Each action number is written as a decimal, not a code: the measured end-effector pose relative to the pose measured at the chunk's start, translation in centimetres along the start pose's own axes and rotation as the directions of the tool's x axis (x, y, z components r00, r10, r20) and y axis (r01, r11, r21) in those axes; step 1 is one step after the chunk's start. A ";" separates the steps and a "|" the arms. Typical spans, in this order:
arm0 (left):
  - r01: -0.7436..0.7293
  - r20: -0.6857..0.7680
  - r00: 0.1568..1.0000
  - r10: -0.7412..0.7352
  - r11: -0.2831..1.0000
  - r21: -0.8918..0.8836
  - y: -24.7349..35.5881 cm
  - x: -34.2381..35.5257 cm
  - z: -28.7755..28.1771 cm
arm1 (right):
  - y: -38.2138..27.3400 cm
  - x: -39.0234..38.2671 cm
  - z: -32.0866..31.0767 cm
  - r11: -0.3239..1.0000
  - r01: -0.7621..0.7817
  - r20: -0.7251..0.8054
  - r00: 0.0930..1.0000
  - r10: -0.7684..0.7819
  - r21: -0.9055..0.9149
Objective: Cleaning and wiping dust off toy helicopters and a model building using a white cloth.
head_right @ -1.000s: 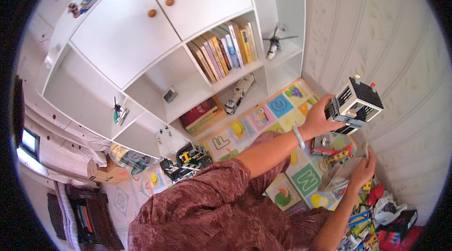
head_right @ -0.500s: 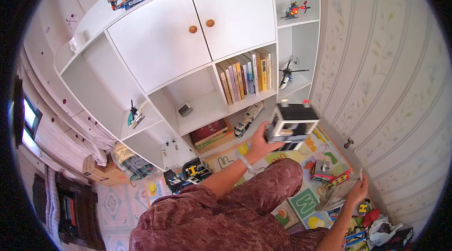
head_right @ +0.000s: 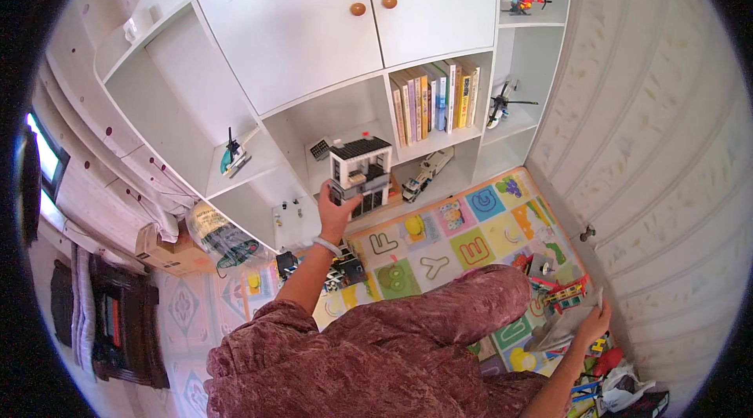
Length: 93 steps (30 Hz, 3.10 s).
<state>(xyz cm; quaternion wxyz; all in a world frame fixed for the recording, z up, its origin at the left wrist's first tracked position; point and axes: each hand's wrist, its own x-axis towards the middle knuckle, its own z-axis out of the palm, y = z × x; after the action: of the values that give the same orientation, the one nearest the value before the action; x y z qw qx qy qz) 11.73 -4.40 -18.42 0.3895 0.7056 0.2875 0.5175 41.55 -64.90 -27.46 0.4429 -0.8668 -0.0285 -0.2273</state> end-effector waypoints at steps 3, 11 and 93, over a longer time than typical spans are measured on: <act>-0.003 -0.051 0.999 0.004 1.000 0.030 -0.9 2.6 -0.6 | 1.0 -0.8 0.0 1.000 -0.027 0.032 0.999 0.027 0.000; 0.080 -0.155 0.983 -0.098 0.990 -0.118 -5.0 8.1 0.6 | 4.1 -0.9 1.7 0.999 -0.030 -0.061 0.998 0.028 -0.018; 0.404 -0.285 0.894 -0.345 0.346 0.847 -13.2 17.8 1.8 | 2.8 -2.6 1.0 0.964 -0.016 0.201 0.977 0.072 -0.265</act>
<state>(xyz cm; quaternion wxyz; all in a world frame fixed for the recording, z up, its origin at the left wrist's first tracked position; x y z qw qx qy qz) 18.74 16.51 -20.86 0.0597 0.7026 0.6790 0.2042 40.30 -65.41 -31.10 0.3241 -0.9371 -0.0254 -0.1269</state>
